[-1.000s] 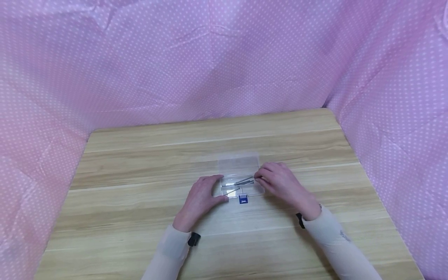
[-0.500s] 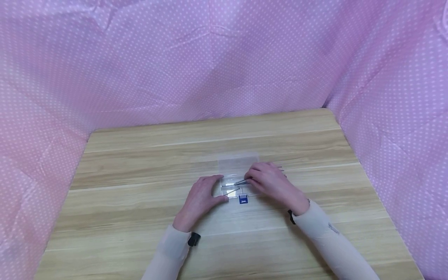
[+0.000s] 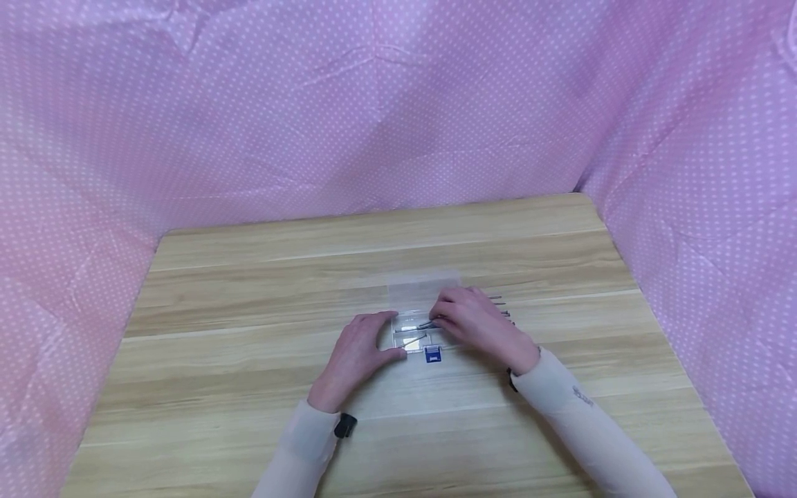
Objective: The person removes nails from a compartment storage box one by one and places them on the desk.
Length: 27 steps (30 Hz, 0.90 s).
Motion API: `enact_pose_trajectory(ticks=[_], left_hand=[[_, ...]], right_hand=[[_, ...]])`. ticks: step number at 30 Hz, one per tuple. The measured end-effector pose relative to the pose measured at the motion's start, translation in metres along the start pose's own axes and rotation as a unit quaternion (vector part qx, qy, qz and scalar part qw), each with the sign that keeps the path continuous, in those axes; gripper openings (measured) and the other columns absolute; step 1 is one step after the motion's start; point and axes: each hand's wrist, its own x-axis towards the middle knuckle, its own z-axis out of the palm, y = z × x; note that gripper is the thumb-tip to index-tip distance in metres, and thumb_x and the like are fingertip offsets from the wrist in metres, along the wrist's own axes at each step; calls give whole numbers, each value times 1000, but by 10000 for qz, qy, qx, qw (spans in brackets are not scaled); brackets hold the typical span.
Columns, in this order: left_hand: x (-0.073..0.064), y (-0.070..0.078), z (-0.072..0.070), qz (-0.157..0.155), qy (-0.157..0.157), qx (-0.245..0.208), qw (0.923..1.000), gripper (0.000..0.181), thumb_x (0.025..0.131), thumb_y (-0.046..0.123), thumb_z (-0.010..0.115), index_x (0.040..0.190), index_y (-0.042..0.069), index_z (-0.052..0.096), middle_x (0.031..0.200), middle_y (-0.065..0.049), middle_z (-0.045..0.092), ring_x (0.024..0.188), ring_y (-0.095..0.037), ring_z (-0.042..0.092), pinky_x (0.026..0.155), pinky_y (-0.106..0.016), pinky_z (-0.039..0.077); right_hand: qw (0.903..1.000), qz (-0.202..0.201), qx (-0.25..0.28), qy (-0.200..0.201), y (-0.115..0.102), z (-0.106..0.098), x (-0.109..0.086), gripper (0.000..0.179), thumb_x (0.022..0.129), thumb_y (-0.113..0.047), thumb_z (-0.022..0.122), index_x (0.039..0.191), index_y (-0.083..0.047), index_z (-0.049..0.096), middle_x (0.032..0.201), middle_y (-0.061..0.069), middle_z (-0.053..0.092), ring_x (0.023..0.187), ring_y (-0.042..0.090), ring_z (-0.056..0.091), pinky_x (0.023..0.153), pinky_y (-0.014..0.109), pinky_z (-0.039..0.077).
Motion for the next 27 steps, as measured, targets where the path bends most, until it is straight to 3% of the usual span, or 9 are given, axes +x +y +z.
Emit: enact_pose_trajectory(ticks=[19,27], left_hand=[[0,1,1,-50,-86,5,10000,74,81,39,89,143,10,61,138,-11,65,129,-34,56,110,-51,44],[0,1,2,-102,-81,27,9999,74,80,40,89,143,11,61,138,-11,66,129,-33,56,110,-50,44]], right_hand=[[9975,-21,7,-712,8,1,15,11,89,-20,83,99,-26,83,98,-9,55,92,13,50,82,35,40],[9956,-301,-143,-881,10,0,22,11,87,-20,85,95,-26,83,92,-9,54,88,14,50,79,33,41]])
